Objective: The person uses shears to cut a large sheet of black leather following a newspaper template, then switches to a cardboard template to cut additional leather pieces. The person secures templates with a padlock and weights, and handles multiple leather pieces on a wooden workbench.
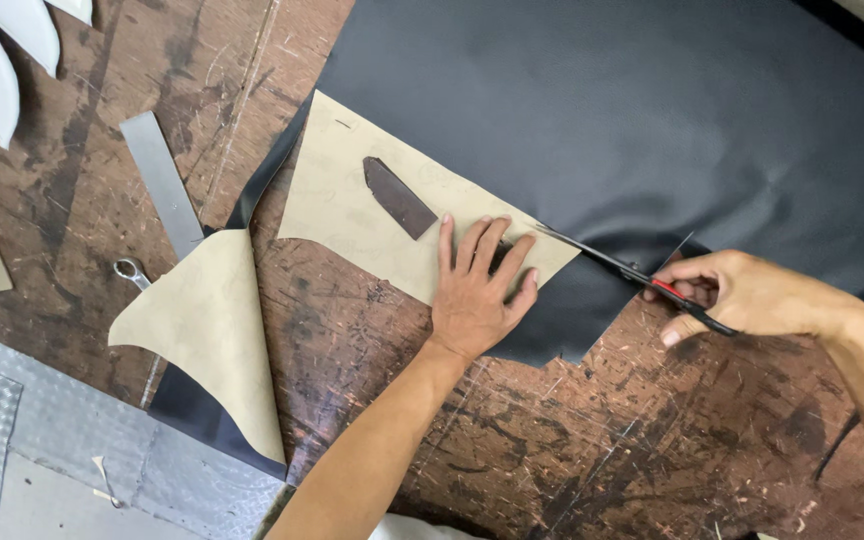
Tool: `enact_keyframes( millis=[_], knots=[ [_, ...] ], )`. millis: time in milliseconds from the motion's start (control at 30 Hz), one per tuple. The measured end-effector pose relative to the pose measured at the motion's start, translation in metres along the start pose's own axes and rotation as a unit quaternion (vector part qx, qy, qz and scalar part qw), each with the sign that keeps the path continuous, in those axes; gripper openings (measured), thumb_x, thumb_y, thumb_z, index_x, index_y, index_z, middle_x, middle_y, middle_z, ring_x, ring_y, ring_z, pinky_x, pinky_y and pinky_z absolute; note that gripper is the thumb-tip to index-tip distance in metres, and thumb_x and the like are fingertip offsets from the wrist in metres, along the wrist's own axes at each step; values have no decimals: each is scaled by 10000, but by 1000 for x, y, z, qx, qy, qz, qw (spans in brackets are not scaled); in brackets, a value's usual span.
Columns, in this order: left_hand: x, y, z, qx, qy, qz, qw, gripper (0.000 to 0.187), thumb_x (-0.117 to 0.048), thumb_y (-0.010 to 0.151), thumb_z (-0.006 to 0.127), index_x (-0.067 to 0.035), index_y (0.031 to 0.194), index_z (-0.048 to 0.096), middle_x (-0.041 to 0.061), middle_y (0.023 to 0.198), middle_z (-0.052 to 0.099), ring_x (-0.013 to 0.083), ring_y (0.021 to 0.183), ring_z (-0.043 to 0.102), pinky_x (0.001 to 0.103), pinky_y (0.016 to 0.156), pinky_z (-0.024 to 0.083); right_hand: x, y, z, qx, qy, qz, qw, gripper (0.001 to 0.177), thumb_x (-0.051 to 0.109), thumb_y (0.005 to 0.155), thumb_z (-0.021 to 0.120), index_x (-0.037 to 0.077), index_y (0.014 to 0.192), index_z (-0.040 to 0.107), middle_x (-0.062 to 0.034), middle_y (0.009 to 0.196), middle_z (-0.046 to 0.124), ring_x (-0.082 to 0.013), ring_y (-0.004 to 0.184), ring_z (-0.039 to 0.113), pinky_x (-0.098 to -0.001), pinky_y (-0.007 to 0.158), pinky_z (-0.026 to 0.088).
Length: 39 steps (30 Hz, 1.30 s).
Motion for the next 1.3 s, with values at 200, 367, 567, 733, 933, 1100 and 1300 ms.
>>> enact_keyframes(
  millis=[200, 367, 567, 733, 933, 1100, 1300],
  knots=[
    [1, -1, 1, 3, -2, -1, 1000, 392, -320, 965, 665, -119, 1302, 654, 126, 1381, 509, 310, 1354, 462, 661, 1259, 259, 4, -2, 6, 2, 5, 15, 1000, 731, 485, 561, 977, 197, 1199, 766, -25, 1077, 711, -212, 1024, 656, -415, 931, 492],
    [1, -2, 2, 7, 1, 0, 1000, 401, -334, 969, 656, -129, 1314, 648, 125, 1369, 502, 305, 1353, 458, 661, 1264, 249, 8, -7, 9, -40, 7, 21, 999, 695, 436, 572, 986, 183, 1185, 776, -46, 848, 702, -202, 795, 622, -381, 770, 467],
    [2, -3, 4, 7, 0, -2, 1000, 408, -332, 972, 657, -115, 1318, 643, 121, 1377, 506, 304, 1354, 458, 655, 1266, 252, 13, -10, 8, -78, -25, 12, 997, 601, 453, 565, 975, 134, 1053, 827, -20, 692, 632, -188, 625, 553, -372, 609, 417],
    [2, -2, 2, 5, -10, -5, 1000, 408, -317, 967, 668, -104, 1314, 642, 123, 1378, 507, 306, 1354, 461, 656, 1265, 254, 13, -11, 8, -103, -55, 5, 993, 592, 483, 557, 961, 130, 1014, 830, -16, 663, 645, -182, 605, 557, -370, 574, 407],
    [2, -2, 0, 1, -18, -6, 1000, 401, -302, 962, 682, -95, 1304, 644, 124, 1388, 505, 310, 1355, 463, 656, 1264, 260, 2, -4, 9, -106, -41, -2, 994, 622, 476, 565, 952, 151, 1077, 816, -38, 695, 631, -195, 607, 548, -383, 567, 422],
    [2, -1, 0, -2, -13, -3, 1000, 409, -303, 955, 686, -86, 1298, 637, 128, 1390, 505, 309, 1355, 465, 657, 1263, 255, 11, -4, 9, -95, -18, -31, 995, 690, 479, 529, 980, 143, 1103, 799, 2, 730, 676, -157, 646, 605, -320, 611, 472],
    [4, -1, 2, 3, -39, -21, 999, 413, -316, 957, 682, -43, 1253, 590, 131, 1382, 500, 307, 1360, 466, 645, 1277, 232, 38, -6, 9, -87, -24, -11, 996, 584, 468, 570, 960, 127, 1026, 826, -1, 629, 598, -165, 597, 505, -369, 586, 382]
  ],
)
Point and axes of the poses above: each hand's wrist, its own y-axis towards the middle knuckle, its own z-axis out of the palm, x = y × z, the point moved 6 cm from there along y, towards the middle knuckle
